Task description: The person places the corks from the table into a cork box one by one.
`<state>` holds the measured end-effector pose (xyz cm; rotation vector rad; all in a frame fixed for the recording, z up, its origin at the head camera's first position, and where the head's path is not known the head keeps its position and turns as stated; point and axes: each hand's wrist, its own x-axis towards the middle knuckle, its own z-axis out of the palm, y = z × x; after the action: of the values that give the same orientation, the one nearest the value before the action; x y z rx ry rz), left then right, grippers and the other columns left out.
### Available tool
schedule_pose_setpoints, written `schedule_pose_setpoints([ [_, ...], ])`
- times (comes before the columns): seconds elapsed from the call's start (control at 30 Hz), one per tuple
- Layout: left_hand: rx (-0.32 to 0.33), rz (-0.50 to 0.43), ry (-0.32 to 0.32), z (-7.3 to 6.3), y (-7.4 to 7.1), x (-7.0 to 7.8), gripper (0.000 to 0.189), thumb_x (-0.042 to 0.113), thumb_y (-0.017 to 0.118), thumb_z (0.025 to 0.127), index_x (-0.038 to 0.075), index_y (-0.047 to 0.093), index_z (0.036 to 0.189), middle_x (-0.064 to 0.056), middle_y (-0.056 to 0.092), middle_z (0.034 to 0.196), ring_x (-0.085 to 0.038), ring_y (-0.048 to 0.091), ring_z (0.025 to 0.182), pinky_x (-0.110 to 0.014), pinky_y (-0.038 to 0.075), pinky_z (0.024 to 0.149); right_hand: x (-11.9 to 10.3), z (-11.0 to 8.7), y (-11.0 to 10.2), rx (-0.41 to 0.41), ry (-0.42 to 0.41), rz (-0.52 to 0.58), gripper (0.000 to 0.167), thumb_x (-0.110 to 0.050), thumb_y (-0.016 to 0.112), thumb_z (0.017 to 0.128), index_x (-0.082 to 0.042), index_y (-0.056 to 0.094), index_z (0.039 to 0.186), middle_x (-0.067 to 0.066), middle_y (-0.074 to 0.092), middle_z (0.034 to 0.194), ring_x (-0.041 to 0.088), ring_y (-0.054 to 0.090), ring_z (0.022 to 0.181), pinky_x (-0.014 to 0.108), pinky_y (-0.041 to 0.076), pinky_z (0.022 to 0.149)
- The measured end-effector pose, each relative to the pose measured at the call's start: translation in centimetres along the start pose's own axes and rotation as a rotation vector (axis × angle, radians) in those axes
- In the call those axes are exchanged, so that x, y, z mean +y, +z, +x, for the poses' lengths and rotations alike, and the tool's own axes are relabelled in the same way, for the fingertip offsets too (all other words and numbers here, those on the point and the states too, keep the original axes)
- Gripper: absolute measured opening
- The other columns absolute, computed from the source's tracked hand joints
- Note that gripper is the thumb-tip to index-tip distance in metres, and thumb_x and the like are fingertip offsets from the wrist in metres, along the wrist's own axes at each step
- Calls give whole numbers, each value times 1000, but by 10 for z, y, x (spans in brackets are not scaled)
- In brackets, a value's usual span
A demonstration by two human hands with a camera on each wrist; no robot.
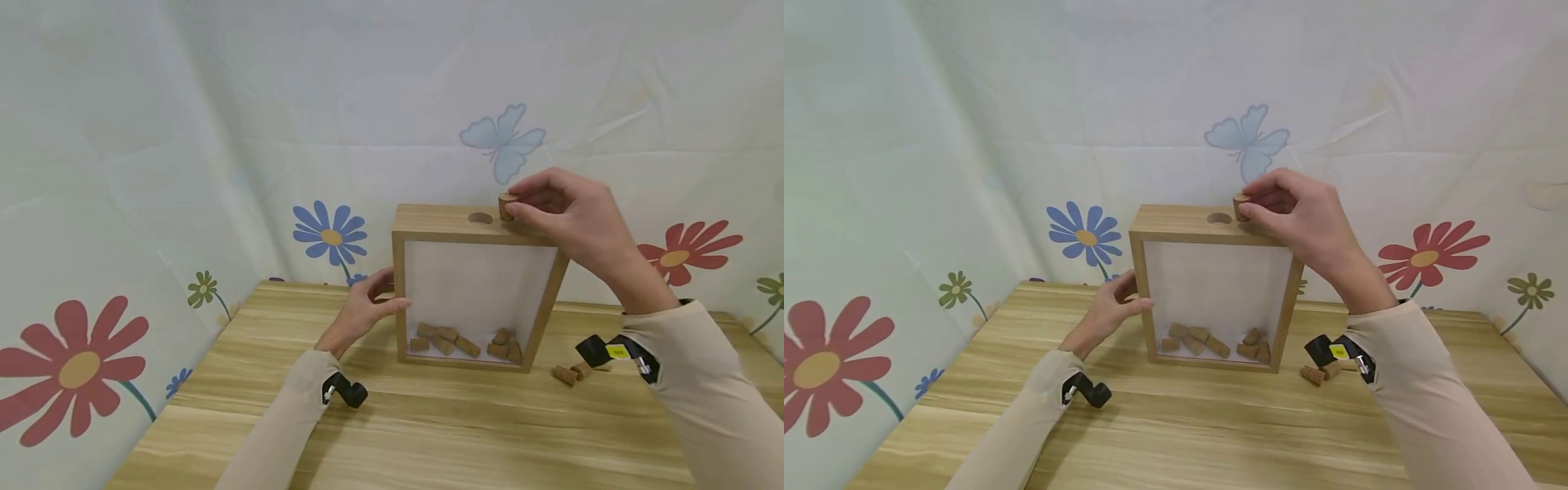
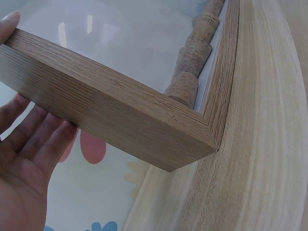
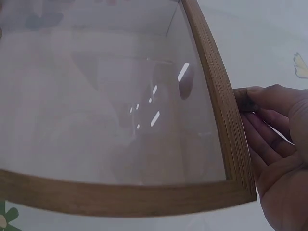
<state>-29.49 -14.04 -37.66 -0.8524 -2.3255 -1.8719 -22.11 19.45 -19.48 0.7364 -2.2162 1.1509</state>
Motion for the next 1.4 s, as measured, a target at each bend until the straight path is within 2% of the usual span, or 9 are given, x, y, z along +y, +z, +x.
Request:
schedule_pose_setpoints([
  [0.23,1,-4,-4,0,-1,0,71,17,81,94,3,50,156,-17,63,139,-32,60,129,-41,56,102,-4,8,15,-36,-22,11,24,-3,80,95,0,74,118,12,78,111,1,72,92,14,54,81],
  [0.4,3,-14,-9,0,-1,-2,74,22,82,92,4,50,157,-17,64,139,-32,61,128,-40,57,100,-2,11,22,-49,-28,-39,24,-5,80,95,1,74,118,15,77,111,-1,70,91,12,53,80],
  [0.63,2,-4,-11,1,-1,-2,78,26,83,91,4,49,157,-17,64,139,-32,61,128,-41,57,100,-2,10,27,-69,-93,-123,19,-2,80,94,1,74,112,12,77,107,19,74,95,11,52,82],
  [0.77,6,-2,-21,1,-2,-3,77,25,83,92,4,48,158,-17,63,140,-32,61,128,-41,56,100,-2,10,29,-76,-128,-138,18,-1,81,93,0,75,110,12,77,105,23,75,94,10,52,82],
  [1.23,1,-9,-25,-1,-2,-3,79,29,83,92,5,47,158,-17,63,140,-33,61,128,-41,57,100,-1,5,25,-75,-129,-140,21,-3,82,93,1,74,112,11,76,106,23,74,96,10,51,85],
  [1.4,1,-9,-21,-2,-2,-1,79,29,84,92,5,48,158,-16,63,140,-32,61,128,-41,57,100,0,-4,17,-45,-123,-182,23,-2,83,92,-1,74,113,7,76,105,14,73,95,10,52,86],
])
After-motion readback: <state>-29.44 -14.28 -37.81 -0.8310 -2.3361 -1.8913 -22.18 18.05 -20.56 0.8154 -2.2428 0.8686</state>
